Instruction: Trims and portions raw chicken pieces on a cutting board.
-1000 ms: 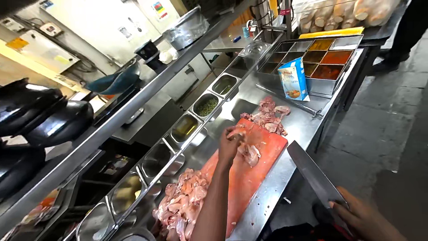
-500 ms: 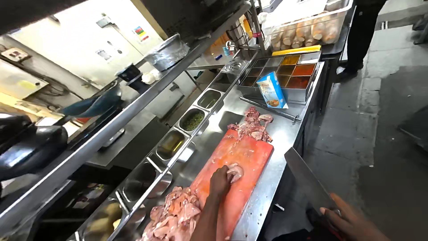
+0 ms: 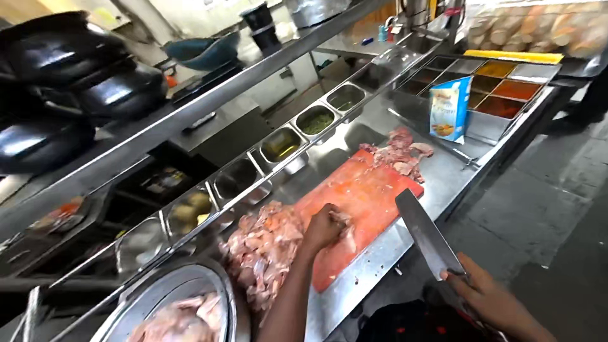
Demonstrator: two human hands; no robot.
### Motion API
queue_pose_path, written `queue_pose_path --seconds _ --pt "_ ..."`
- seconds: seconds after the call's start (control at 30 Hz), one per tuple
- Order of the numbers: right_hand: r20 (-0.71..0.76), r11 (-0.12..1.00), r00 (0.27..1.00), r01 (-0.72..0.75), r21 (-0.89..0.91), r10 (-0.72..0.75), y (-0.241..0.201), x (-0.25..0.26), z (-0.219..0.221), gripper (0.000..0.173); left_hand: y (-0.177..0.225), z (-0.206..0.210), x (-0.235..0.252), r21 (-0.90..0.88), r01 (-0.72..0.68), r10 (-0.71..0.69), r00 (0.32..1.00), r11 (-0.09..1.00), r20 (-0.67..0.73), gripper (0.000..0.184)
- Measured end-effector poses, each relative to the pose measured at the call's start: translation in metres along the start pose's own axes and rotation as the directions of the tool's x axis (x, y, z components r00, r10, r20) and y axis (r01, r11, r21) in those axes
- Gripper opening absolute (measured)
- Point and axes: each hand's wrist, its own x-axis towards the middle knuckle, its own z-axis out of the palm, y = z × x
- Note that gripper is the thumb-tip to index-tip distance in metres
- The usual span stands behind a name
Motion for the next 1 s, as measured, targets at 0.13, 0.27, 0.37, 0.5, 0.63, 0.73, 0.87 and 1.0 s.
queue_pose_path --seconds 0.13,0.27,0.37,0.5,0.63,0.73,0.87,1.0 --pt "0.114 0.997 0.993 0.007 -0.074 0.001 -0.016 0.002 0.003 0.045 -0.017 0.007 0.011 0.129 -0.112 0.130 0.982 0.985 -0.140 0.056" --pt "0.167 0.980 0.984 -0.023 -0.198 0.057 -0.028 0.012 0.012 0.049 -0.025 0.021 0.026 0.449 -0.232 0.249 0.968 0.863 0.022 0.064" --pt "0.204 0.973 0.978 -0.003 -0.230 0.051 -0.038 0.022 0.023 0.047 -0.023 0.026 0.031 0.611 -0.252 0.300 0.954 0.750 0.025 0.044" --pt "0.239 0.962 0.969 0.003 -0.274 0.065 -0.071 0.035 0.036 0.042 -0.026 0.025 0.016 0.670 -0.242 0.329 0.944 0.702 -0.004 0.038" --pt "0.251 0.933 0.968 0.084 -0.351 0.007 -0.104 0.052 0.061 0.041 -0.036 0.028 0.000 0.612 -0.163 0.233 0.972 0.774 -0.035 0.040" --pt "0.285 0.909 0.958 0.098 -0.405 0.024 -0.112 0.068 0.085 0.044 -0.038 0.030 -0.005 0.616 -0.099 0.128 0.992 0.781 -0.004 0.040" --pt "0.288 0.852 0.954 0.076 -0.518 0.090 -0.112 0.075 0.101 0.045 -0.056 0.031 -0.009 0.605 -0.160 0.210 0.978 0.780 -0.012 0.035" --pt "0.262 0.813 0.961 0.080 -0.577 0.091 -0.118 0.072 0.099 0.038 -0.060 0.033 -0.014 0.597 -0.154 0.186 0.983 0.787 0.007 0.038"
